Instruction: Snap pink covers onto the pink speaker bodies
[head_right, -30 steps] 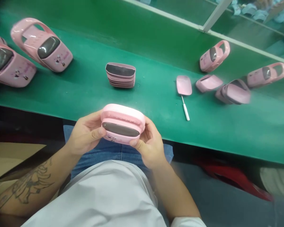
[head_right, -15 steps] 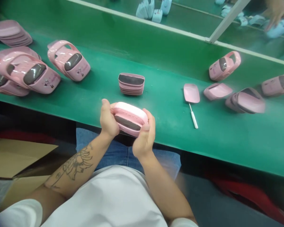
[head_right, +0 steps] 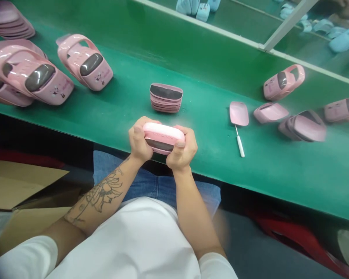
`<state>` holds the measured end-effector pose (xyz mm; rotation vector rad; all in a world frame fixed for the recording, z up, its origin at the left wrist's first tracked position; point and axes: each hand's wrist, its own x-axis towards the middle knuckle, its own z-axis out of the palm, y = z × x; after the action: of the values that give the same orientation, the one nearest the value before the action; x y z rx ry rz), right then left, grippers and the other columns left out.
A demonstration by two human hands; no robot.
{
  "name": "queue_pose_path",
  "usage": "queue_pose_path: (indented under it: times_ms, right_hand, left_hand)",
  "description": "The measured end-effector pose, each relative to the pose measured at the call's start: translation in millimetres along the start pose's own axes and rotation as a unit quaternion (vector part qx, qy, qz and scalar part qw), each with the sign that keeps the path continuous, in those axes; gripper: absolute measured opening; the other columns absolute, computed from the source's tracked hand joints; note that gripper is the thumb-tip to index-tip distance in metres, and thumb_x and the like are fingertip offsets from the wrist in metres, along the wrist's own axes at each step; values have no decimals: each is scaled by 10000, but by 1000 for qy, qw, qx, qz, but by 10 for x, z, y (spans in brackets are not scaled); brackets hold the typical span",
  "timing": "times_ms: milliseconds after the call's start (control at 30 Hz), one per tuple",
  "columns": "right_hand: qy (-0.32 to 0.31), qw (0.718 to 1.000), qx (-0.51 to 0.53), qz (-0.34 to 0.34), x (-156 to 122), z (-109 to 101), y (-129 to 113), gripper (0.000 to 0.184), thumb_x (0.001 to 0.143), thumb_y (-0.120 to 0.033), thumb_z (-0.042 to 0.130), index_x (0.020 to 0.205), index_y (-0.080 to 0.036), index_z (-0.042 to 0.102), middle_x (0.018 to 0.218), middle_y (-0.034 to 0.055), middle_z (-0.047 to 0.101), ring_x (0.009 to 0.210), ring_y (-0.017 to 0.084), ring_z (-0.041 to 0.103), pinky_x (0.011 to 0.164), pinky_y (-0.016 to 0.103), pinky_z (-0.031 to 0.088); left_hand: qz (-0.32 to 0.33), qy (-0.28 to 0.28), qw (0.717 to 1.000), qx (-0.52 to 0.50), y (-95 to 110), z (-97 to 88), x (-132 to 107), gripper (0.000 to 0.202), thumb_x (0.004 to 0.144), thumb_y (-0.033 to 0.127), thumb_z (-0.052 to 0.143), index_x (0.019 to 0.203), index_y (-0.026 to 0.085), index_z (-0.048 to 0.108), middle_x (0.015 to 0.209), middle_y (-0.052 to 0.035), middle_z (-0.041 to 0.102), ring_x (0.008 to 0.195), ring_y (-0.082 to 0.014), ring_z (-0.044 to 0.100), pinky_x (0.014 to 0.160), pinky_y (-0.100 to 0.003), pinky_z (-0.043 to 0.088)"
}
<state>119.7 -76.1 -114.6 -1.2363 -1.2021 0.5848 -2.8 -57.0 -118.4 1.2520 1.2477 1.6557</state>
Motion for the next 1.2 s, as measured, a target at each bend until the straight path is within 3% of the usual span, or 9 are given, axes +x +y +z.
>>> queue_pose_path:
  times_ms: [100,200,433,700,867,967,1033,1133,1200]
  right_hand:
    - [9,1000,13,14,32,69,11,649,976,-806,413,1027,-255,751,1079,94,728,1083,301,698,1050,500,523]
    - [78,992,66,77,41,184,3,587,962,-776,452,977,-265,740,1058,72,721,1108,294,680,1076,485,507]
    - [93,955,206,193,-38,197,-42,751,1017,-757,220,1012,-219,744,926,59,778,933,261,744,924,447,582]
    - [128,874,353,308,-20,-16,-411,601,999,-649,336,1013,-250,785,1047,61,797,1078,267,747,1136,519,519]
    - [49,904,338,255,-96,-89,-635,533,1033,-600,401,1142,-253,790,1283,67,772,1291,272,684,1218,502,464]
    - [31,957,224,184,-163,-107,-522,498,1004,-611,568,1334,-272,724,1431,71,713,1384,281,632,1236,490,444]
    - [42,965,182,183,-176,-100,-393,564,980,-623,634,1405,-256,683,1478,87,688,1408,283,620,1244,489,438]
    - [103,922,251,277,-146,-72,-267,645,1001,-698,535,1389,-202,674,1405,104,734,1334,275,687,1218,501,482]
    - [126,880,305,340,-116,-61,-268,694,1011,-738,434,1365,-190,671,1344,102,765,1284,272,724,1202,503,509]
  left_hand:
    - [-13,46,999,-22,-23,56,69,708,1018,794,354,846,233,748,894,-89,704,871,-245,655,839,-361,503]
    - [-48,104,992,-48,-37,103,185,642,1043,735,413,688,242,620,739,-41,616,764,-208,594,789,-335,475]
    - [-192,76,972,-112,69,81,190,645,1097,596,395,596,234,581,589,-16,585,614,-179,547,687,-317,456]
    - [-370,70,892,-251,232,78,187,387,1000,385,447,660,230,547,581,5,587,569,-163,593,717,-300,554]
    - [-451,52,846,-280,349,47,261,187,839,292,504,679,218,565,622,-52,665,637,-223,686,680,-351,604]
    - [-445,39,847,-289,488,0,220,212,852,330,496,736,199,615,715,-84,723,745,-266,741,750,-397,629]
    - [-401,15,872,-281,604,-47,132,257,884,382,514,798,183,652,825,-106,763,900,-304,770,844,-429,634]
    - [-257,-74,939,-219,760,-117,-77,298,889,387,677,1068,154,726,1135,-123,786,1165,-319,732,1010,-429,595]
    - [-152,-147,966,-148,824,-144,-221,504,844,291,785,1323,174,681,1364,-128,719,1322,-323,660,1139,-448,532]
